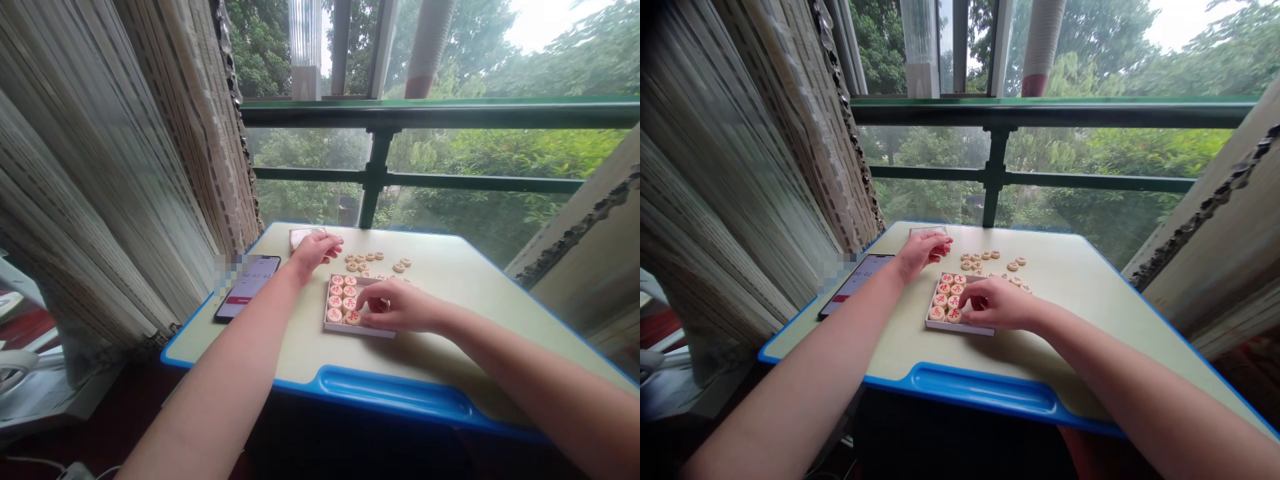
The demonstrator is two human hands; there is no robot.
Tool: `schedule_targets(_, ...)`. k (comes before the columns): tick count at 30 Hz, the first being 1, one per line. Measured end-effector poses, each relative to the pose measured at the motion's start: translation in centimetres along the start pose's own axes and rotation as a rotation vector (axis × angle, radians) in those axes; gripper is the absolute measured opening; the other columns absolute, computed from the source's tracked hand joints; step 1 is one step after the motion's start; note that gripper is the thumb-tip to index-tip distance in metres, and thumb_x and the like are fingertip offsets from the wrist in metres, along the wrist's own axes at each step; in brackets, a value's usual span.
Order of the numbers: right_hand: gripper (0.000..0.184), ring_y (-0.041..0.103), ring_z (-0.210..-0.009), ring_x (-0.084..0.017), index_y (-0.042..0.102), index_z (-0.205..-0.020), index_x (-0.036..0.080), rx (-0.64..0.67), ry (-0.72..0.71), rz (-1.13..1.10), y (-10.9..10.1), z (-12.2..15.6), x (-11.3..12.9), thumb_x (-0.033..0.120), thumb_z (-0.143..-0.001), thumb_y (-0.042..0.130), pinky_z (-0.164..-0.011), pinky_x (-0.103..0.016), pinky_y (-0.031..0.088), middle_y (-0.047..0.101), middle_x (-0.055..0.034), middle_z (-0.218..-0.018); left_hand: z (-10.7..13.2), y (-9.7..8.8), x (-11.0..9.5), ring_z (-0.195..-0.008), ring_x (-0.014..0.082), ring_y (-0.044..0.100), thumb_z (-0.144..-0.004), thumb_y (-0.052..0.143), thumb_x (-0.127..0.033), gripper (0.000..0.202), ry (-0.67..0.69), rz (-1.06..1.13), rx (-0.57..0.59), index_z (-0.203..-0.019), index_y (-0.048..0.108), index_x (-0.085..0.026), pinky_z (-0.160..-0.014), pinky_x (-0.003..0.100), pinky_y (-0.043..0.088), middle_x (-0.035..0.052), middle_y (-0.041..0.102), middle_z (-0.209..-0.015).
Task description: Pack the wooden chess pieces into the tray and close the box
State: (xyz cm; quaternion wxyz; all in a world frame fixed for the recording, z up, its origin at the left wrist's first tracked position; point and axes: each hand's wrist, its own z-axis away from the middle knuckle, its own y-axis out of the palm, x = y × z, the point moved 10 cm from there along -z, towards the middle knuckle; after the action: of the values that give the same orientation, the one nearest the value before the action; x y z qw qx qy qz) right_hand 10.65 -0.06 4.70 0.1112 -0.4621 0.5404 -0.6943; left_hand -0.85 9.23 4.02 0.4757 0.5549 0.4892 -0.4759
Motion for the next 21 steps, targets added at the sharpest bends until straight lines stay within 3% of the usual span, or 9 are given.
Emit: schedule_targets(21, 0.015, 0.045, -0.049, -0.007, 0.068, -0.08, 0.017, -0.062, -0.045, 0.087, 0.16, -0.32, -0.14, 0.029, -0.075, 0.059, -0.049, -0.018, 0.034, 0.055, 0.0026, -0.057, -0.06, -0.01, 0.19, -0.06, 0.0095, 0.053, -0.061, 0.065, -0.034, 0.022, -0.022, -0.099, -0.003, -0.072, 0.061, -0.015, -0.054, 0.021, 0.036, 0.0039, 0.063, -0.07)
